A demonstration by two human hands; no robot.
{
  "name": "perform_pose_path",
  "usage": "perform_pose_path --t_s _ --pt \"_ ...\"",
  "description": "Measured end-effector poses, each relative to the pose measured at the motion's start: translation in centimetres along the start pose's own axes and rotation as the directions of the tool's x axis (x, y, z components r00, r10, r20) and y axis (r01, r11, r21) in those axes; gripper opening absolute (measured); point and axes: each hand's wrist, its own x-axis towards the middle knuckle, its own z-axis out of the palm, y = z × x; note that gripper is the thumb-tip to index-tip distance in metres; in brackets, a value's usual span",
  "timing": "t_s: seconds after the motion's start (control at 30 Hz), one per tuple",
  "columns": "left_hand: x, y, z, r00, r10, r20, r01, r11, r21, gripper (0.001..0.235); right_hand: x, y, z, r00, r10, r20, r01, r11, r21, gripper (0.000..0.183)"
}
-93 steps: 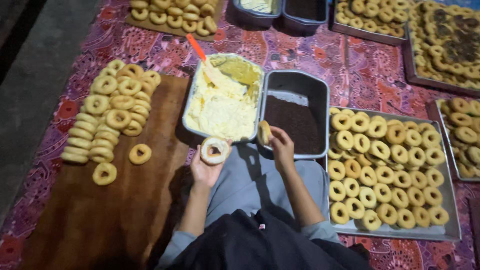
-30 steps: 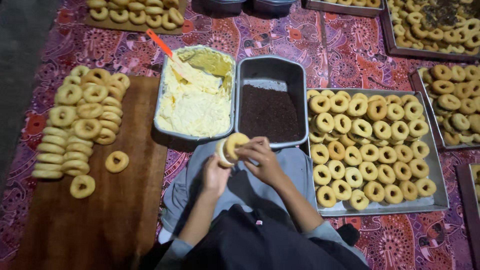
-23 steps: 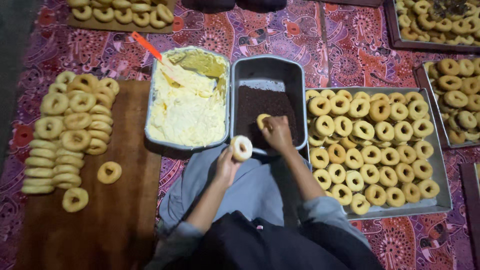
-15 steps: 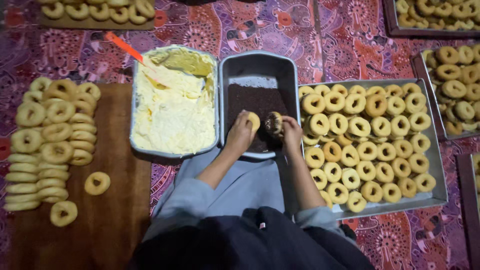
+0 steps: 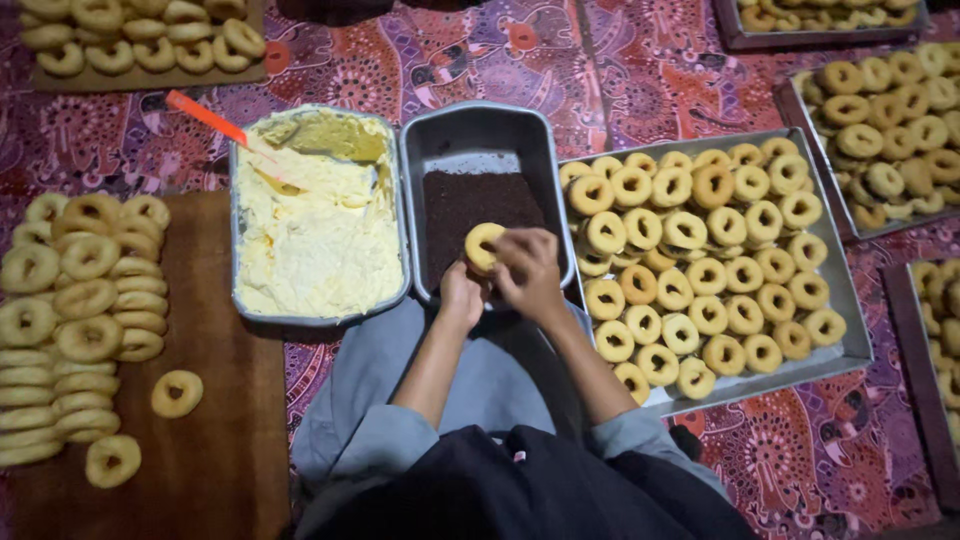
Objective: The person sits on the floor and repeatedly picks up ring-shaped doughnuts, inserts a yellow paste into the center hole using fingers, and places the filled doughnuts onto a metal tray. The process is repeated for multiple doughnuts.
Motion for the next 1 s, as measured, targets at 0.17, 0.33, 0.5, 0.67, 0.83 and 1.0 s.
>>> perform_pose_path --t_s 0.17,0.33,0.5,0.67,0.83,1.0 --pt "-2.0 1.5 4.5 0.978 -0.193 -0.075 0.207 0.902 0.378 0.04 -2.0 2.6 -0.5 0.487 0.752 0.444 -0.698 0.03 0.716 0.059" --pt "-6.5 3.8 7.5 0.9 0.405 0.161 -0.171 -0.011 0.985 0.042 -9.6 9.8 -4.3 0.385 0.847 0.366 -0.473 -0.16 0.867 0.037" --pt "-14.8 8.5 0.3 0.664 0.727 0.176 -0.288 0.032 0.957 0.03 -14.2 16.6 -7.6 0.369 0.908 0.199 -0.628 0.086 0.773 0.026" --pt "-24.1 14.1 -14.1 0.327 0.945 0.005 -0.196 0.062 0.979 0.021 -12.7 17.6 -7.1 0.239 0.971 0.002 -0.861 0.211 0.464 0.047" --pt "-31.2 21.1 -26.2 -0.242 0.954 -0.179 0.102 0.208 0.973 0.026 -12.7 13.4 -7.0 0.688 0.606 -0.4 -0.707 0.683 -0.182 0.053" --pt "-30.6 30.0 -30.4 -0.061 0.836 -0.545 0.184 0.546 0.817 0.04 -11.0 9.0 -3.6 0.8 0.404 -0.443 -0.566 0.753 -0.337 0.046"
